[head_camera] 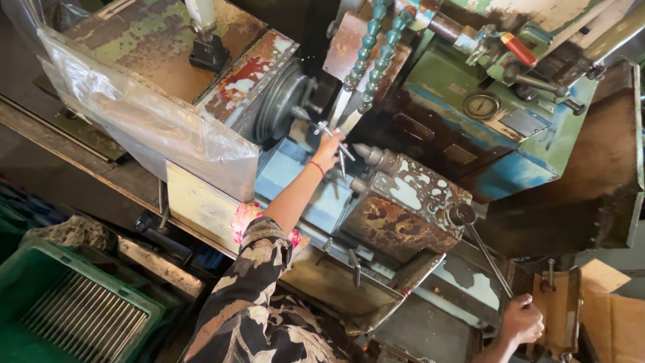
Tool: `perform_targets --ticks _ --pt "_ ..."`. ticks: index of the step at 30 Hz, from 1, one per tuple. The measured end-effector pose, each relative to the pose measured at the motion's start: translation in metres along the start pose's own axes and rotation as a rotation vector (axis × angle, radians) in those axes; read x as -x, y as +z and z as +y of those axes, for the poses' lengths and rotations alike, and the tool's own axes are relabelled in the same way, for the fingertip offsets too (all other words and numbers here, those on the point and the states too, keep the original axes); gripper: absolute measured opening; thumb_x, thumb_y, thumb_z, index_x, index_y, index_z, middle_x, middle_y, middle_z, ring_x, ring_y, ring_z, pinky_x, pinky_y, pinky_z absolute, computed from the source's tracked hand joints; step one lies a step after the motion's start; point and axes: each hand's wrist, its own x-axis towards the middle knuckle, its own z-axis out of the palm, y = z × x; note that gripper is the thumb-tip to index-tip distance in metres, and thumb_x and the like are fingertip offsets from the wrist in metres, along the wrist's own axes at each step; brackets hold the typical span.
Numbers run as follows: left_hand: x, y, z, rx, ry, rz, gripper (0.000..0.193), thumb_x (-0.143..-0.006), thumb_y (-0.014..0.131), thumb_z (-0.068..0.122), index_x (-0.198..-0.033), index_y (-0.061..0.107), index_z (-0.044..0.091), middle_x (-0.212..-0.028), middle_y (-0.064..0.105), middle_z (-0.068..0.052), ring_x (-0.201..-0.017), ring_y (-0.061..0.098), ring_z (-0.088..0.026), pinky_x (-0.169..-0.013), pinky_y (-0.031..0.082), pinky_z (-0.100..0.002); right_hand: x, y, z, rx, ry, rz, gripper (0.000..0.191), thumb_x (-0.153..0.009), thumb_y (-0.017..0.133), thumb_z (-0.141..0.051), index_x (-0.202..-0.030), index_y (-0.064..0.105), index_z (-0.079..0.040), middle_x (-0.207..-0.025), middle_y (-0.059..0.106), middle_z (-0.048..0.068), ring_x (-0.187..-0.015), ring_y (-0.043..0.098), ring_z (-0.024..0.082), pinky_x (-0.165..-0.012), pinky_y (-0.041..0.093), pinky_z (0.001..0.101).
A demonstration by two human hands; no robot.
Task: The person machines metal rod blanks on a lathe. They take a cylindrical metal blank, insert it into the lathe chuck, run the machine to turn the end of the rod, remove the finished pin, and place it into a green crate filled with similar finished pins, repeating the cycle.
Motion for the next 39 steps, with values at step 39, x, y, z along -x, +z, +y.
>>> perform_targets --ticks 39 --pt "0.052 -0.076 0.046 0.49 0.207 0.145 0.034 -0.088 0.07 0.008 -0.107 0.044 0.018 -0.098 0.049 -0.003 -0.077 0.052 -0.016 -0.065 0.044 -0.042 0.098 -0.056 0.001 -0.025 -0.061 -0.116 0.051 -0.117 0.049 -0.044 -0.097 0.066 0.001 -0.092 0.071 0.028 -0.093 0.066 0.052 -0.082 0.052 0.0607"
